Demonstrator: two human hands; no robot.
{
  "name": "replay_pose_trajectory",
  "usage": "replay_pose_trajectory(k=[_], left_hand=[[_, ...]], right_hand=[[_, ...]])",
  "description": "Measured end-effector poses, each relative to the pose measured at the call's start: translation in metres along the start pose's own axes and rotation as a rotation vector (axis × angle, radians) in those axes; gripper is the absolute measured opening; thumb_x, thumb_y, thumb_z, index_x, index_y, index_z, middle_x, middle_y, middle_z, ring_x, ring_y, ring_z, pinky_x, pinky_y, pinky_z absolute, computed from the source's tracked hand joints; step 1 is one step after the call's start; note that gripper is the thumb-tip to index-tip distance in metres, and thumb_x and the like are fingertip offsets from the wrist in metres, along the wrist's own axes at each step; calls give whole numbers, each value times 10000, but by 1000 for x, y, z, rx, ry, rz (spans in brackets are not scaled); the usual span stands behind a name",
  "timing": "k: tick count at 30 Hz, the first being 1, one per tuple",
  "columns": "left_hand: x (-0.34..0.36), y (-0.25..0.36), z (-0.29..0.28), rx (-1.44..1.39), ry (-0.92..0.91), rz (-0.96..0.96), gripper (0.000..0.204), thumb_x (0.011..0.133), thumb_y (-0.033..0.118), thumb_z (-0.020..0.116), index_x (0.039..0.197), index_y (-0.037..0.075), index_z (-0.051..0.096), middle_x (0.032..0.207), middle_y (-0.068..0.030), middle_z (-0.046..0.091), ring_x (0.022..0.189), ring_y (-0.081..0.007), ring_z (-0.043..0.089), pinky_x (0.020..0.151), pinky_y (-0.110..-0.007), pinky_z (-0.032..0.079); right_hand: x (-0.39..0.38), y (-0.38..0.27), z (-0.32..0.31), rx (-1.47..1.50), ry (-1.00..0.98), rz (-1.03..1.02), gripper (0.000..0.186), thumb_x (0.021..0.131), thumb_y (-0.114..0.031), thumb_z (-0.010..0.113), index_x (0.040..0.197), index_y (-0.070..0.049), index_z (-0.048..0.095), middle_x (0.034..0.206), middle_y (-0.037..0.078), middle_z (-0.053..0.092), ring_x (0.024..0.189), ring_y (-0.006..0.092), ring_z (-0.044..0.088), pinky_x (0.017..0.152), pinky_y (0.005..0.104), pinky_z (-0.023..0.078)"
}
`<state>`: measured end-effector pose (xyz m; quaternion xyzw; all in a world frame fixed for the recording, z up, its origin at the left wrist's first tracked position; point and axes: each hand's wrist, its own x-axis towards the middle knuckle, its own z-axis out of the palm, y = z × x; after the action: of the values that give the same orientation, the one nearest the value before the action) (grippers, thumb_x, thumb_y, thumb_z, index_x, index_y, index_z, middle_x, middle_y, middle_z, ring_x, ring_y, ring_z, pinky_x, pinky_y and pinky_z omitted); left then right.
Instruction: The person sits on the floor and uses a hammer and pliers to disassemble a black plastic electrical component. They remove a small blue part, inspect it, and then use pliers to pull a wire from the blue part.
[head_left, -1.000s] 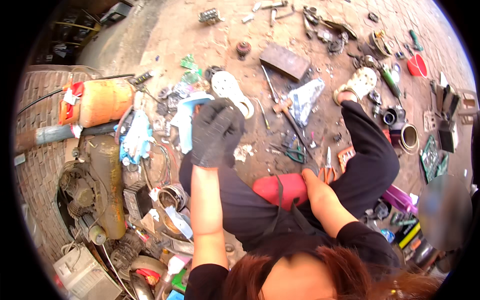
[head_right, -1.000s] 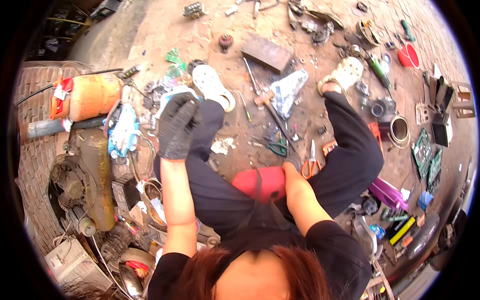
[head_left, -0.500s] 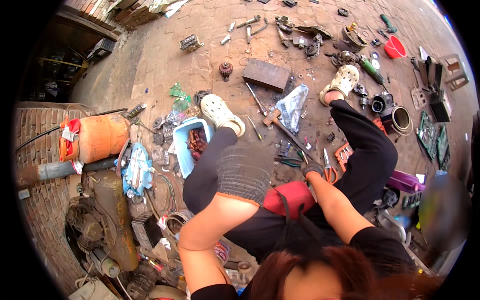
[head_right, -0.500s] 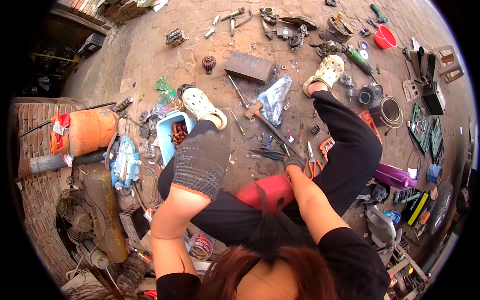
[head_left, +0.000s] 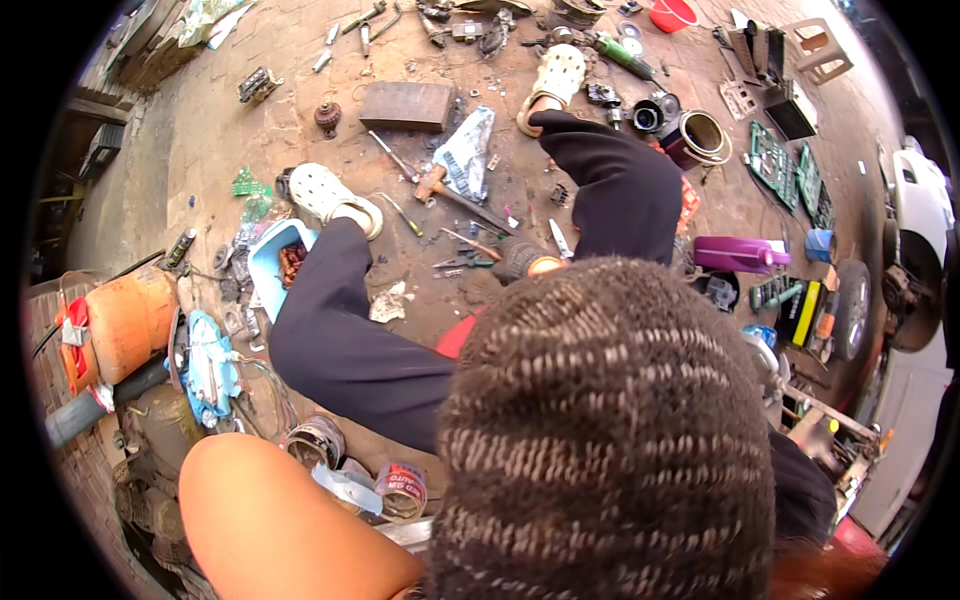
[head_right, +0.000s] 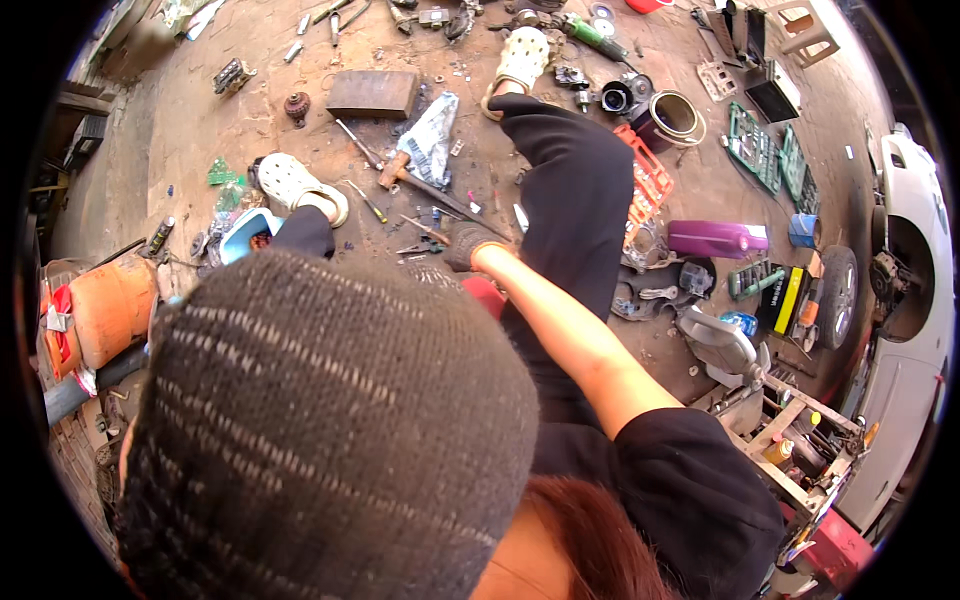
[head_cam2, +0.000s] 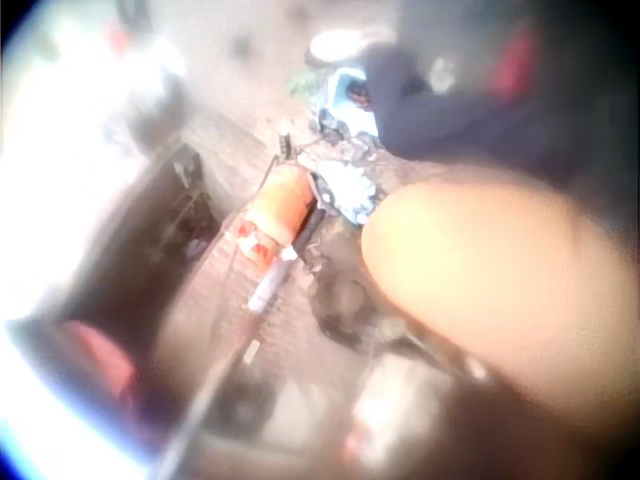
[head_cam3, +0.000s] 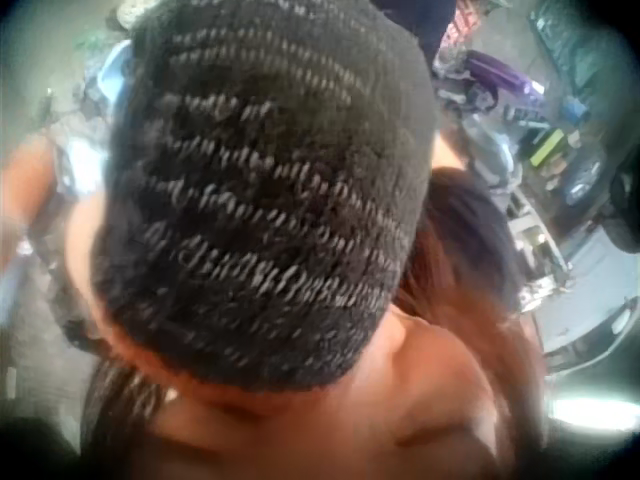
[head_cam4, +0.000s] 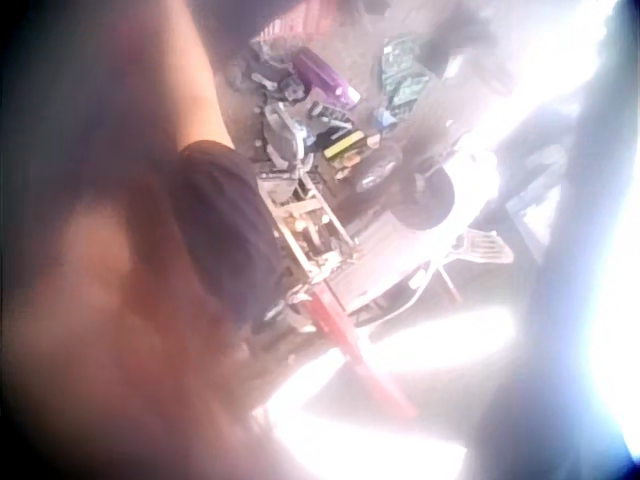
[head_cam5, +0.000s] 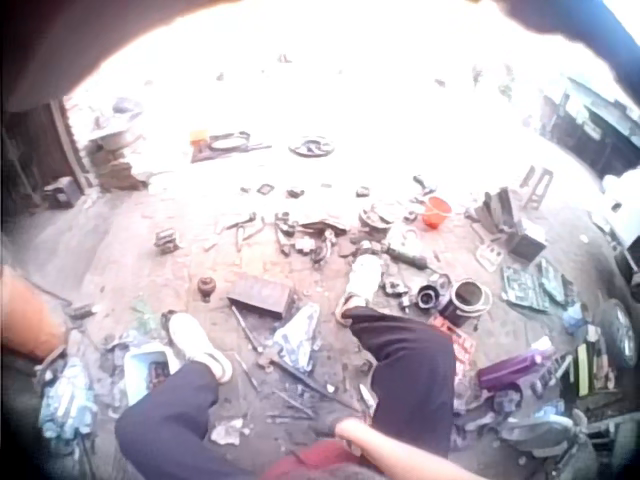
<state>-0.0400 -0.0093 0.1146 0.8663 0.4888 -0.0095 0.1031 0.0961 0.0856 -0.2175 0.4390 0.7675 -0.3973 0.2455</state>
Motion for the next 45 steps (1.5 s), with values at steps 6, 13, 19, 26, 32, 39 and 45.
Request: replay_pose_trajectory(k=[6,13,19,26,32,39,45], left_hand=[[-7,-2,-2,-118,111,-69,165,810,44,610,974,30,622,839,-96,652,707,-208,631,622,-297,509],[1,-43,40,-989,524,-250,178,813,21,638,991,26,628,841,-88,659,694,-183,632,607,-268,517],[-46,-26,87,-2349,1191,-384,188,818,8,649,1003,30,633,862,-86,663,694,-169,633,582,-258,523],[-61,-15,88,-2388,1192,-382,199,803,29,673,996,28,628,900,-111,664,698,-182,645,570,-265,534],[-65,-17,86,-2176,1201,-501,205,783,37,695,968,3,613,891,-135,640,638,-170,605,518,-255,502],[-66,-23,82,-1748,1174,-718,202,750,18,713,926,-27,625,860,-171,655,609,-179,616,483,-251,483],[-69,-25,84,-1651,1197,-714,196,743,-16,698,923,-35,620,851,-172,653,589,-188,610,468,-257,478]], right_hand=[[-55,-45,-14,527,-93,-155,394,779,-216,551,1126,-30,585,910,133,643,822,241,602,712,363,466],[-132,-28,-41,1151,214,-289,271,898,-171,499,1123,-23,530,758,19,564,576,63,472,522,215,388],[-212,-38,-85,815,584,-568,265,908,-213,527,1051,2,590,739,21,591,548,45,464,511,196,367],[-251,-50,-121,567,413,-624,338,753,-168,631,1042,5,638,797,103,650,684,184,608,646,294,462],[-249,-53,-128,597,340,-567,369,707,-154,644,1042,2,647,851,125,665,733,226,626,689,320,477],[-249,-52,-131,458,439,-624,389,687,-145,681,1050,-10,646,845,124,651,711,241,620,672,336,476],[-247,-60,-148,217,533,-731,416,642,-168,723,1029,-28,659,813,111,637,687,269,593,617,354,459]])
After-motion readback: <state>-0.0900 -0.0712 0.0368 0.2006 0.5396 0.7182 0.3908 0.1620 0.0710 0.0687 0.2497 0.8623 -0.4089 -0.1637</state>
